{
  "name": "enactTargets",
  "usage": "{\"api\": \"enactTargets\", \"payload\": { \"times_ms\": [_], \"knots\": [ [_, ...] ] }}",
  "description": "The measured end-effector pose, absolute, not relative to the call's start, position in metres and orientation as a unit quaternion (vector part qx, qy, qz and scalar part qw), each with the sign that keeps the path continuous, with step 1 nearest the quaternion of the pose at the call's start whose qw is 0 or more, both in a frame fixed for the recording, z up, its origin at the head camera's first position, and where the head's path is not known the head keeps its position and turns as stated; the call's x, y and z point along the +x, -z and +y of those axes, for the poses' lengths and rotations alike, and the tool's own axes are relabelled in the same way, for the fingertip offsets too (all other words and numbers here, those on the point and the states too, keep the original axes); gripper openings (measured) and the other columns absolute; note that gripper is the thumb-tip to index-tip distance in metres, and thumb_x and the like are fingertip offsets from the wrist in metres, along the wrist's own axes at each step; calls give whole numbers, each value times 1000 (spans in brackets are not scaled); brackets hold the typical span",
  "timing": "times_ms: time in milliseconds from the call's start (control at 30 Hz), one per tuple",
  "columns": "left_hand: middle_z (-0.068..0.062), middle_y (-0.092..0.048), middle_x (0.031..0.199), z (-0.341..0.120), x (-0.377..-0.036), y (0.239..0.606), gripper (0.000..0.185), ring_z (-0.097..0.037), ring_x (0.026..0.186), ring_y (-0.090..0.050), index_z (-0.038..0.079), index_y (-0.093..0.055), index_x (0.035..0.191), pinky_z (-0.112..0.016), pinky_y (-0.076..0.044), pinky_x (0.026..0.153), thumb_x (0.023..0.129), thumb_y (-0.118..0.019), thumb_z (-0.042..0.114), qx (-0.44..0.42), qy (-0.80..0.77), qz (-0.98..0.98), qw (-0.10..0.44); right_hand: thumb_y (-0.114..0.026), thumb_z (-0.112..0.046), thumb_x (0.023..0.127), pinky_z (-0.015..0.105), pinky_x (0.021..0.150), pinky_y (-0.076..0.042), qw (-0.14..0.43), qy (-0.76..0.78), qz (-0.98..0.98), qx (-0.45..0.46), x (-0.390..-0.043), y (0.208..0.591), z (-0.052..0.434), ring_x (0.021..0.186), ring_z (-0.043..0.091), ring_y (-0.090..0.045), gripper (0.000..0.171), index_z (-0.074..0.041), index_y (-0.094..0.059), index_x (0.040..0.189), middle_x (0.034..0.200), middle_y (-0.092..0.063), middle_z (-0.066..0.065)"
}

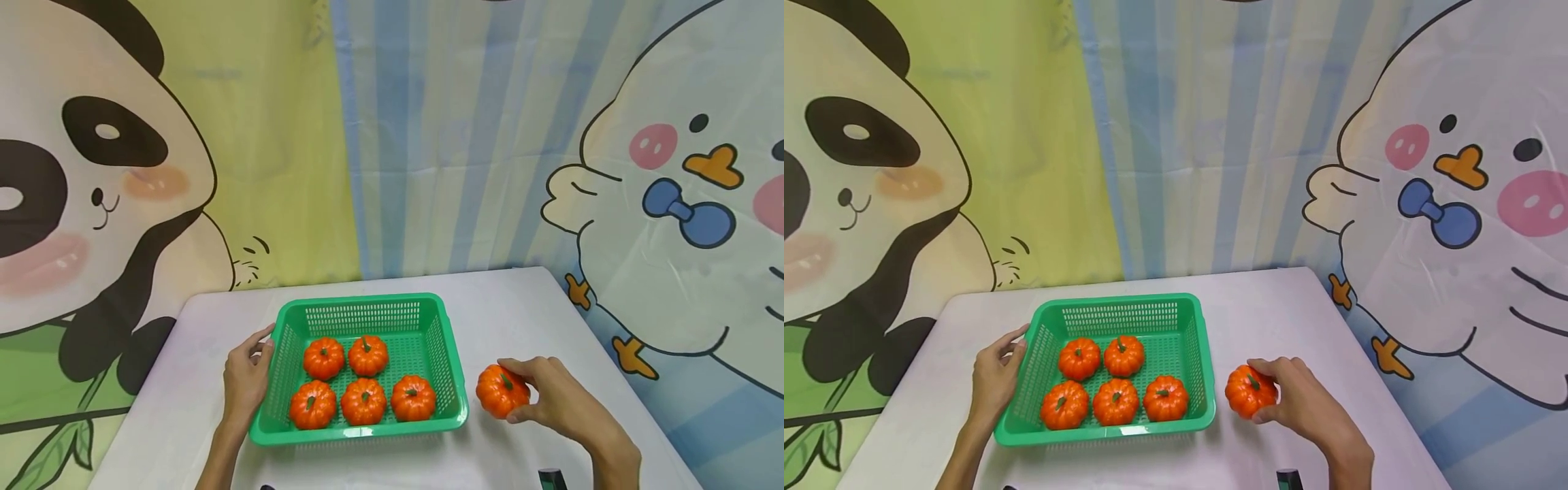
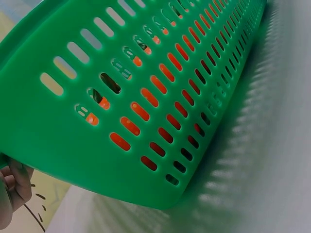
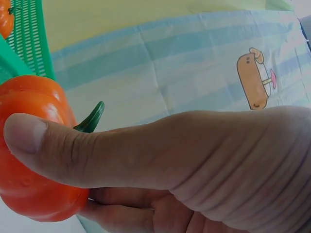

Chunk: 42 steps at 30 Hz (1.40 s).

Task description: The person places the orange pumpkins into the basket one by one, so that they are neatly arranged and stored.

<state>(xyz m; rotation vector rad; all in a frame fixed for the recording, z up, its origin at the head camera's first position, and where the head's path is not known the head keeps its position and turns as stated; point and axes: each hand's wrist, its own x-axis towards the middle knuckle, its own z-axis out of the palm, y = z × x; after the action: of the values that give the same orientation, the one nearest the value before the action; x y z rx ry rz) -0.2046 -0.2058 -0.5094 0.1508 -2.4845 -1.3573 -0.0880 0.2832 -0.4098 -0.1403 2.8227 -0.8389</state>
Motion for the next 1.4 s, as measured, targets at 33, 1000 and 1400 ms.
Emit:
{"api": "enactTargets", "payload": {
  "times_ms": [33, 1000, 1400],
  "knots": [
    [-26, -80, 109, -205, -205, 509, 37, -5, 60, -66, 12, -71, 147, -26, -48, 54, 112, -59, 17, 52, 474, -866, 153, -105, -18, 67, 53, 99, -62, 93, 283, 953, -56, -88, 408, 283, 110, 22, -72, 82, -2, -73, 141, 122, -81, 1],
    [-27, -79, 109, -201, -204, 508, 37, -3, 58, -66, 11, -70, 147, -27, -47, 51, 112, -60, 18, 35, 487, -859, 154, -103, -22, 74, 44, 95, -58, 40, 249, 959, -127, -104, 377, 254, 106, 15, -64, 78, -9, -72, 144, 123, -81, -6],
    [-26, -79, 106, -206, -204, 506, 38, -6, 58, -66, 10, -69, 148, -27, -47, 52, 112, -59, 17, 43, 479, -864, 153, -100, -15, 78, 46, 97, -57, 9, 253, 948, -192, -120, 381, 230, 107, 14, -64, 72, -9, -72, 144, 124, -81, -6]
  ]
}}
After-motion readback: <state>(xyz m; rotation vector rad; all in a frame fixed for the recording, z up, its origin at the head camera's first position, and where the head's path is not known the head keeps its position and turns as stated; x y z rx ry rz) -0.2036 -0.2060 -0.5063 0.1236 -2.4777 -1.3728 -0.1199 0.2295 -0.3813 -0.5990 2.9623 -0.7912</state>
